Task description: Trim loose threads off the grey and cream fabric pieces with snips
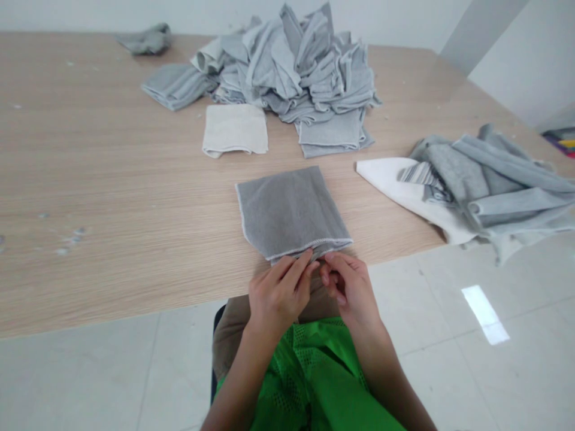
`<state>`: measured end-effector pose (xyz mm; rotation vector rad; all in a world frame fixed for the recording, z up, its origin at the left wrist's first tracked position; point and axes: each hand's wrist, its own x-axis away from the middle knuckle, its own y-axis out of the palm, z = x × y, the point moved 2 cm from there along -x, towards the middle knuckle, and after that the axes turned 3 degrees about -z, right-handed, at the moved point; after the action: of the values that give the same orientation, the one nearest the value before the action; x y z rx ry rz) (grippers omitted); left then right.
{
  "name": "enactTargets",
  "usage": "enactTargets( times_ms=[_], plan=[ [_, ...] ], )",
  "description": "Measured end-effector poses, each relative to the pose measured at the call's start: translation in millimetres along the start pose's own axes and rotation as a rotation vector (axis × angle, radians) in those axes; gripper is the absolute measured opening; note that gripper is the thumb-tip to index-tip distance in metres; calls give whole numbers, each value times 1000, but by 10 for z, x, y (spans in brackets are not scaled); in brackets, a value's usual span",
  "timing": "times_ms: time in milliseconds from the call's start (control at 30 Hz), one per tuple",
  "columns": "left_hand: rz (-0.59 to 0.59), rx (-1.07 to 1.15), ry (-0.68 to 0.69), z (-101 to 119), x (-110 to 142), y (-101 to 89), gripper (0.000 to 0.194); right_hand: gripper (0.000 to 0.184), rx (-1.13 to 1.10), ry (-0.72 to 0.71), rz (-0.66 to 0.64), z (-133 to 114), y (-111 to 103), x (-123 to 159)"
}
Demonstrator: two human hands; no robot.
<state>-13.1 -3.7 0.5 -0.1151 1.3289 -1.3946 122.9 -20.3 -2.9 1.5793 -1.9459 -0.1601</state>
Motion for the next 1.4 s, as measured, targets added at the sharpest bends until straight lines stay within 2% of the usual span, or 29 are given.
enactTargets(
  times_ms=[333, 533, 667, 733, 867, 933, 1133, 1300, 1400],
  plan=[
    [-44, 81, -63, -23, -4, -80, 28, 32, 32, -13, -20, 29, -12, -7],
    [-16, 136, -132, -89, -71, -211, 28, 31, 30, -8, -36, 27, -12, -4],
    [-155, 283, -298, -93, -179, -288, 44, 30, 6, -9, -38, 43, -20, -8],
    [-235, 341, -324, -66, -263, -287, 46, 30, 5, -13, -44, 51, -26, -13],
    [-337, 354, -247, -9, -455, -224, 17, 27, 11, -11, -54, 60, -36, -22],
    [-375, 310, -213, 2, -531, -197, 12, 27, 20, -7, -58, 63, -37, -27],
    [-466, 206, -165, 15, -610, -224, 18, 27, -16, -24, -67, 87, -42, -42],
    [-481, 145, -97, 41, -588, -239, 28, 29, -8, -34, -56, 96, -37, -40],
    [-493, 145, -108, 48, -602, -225, 29, 30, -17, -38, -61, 87, -29, -38]
  ],
)
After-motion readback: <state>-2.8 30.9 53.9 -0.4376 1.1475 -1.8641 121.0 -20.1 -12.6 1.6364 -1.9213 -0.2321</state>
